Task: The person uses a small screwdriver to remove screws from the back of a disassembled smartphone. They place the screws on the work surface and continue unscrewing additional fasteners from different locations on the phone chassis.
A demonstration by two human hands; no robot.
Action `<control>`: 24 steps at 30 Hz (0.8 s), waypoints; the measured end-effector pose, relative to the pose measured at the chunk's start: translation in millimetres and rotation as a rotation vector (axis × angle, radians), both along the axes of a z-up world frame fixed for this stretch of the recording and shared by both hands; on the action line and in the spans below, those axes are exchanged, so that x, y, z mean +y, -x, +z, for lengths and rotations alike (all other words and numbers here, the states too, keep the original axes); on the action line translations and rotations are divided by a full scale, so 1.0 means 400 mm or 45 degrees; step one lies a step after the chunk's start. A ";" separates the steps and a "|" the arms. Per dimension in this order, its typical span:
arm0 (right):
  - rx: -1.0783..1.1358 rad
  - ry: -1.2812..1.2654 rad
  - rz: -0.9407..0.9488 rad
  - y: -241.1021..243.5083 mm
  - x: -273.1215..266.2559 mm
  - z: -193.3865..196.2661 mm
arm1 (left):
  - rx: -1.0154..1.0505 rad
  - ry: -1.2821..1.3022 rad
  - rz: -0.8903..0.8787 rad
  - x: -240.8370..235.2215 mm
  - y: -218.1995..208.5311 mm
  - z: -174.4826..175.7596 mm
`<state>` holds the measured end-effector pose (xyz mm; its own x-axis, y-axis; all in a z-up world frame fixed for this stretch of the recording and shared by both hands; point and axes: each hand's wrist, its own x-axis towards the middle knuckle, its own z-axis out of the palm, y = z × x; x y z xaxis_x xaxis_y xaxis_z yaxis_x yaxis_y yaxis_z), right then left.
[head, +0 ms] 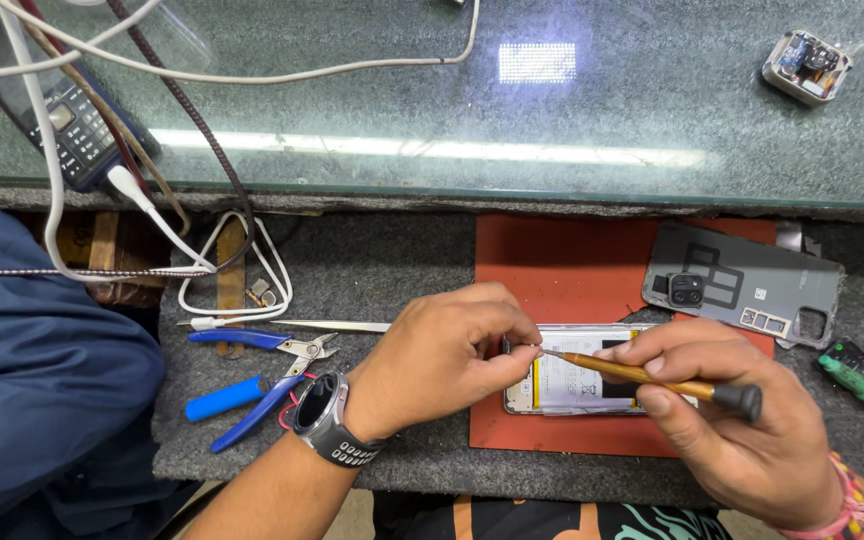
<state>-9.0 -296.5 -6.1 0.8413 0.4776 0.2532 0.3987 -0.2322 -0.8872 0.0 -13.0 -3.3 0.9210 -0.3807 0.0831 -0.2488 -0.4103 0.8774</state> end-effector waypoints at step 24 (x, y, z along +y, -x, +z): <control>-0.018 0.089 0.006 -0.011 -0.006 -0.007 | -0.079 -0.040 -0.064 -0.002 0.004 -0.005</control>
<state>-4.5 -299.0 -8.8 0.8356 0.4985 0.2307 0.4123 -0.2917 -0.8630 -1.7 -13.7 -5.1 0.8939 -0.4298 0.1270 -0.3235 -0.4226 0.8466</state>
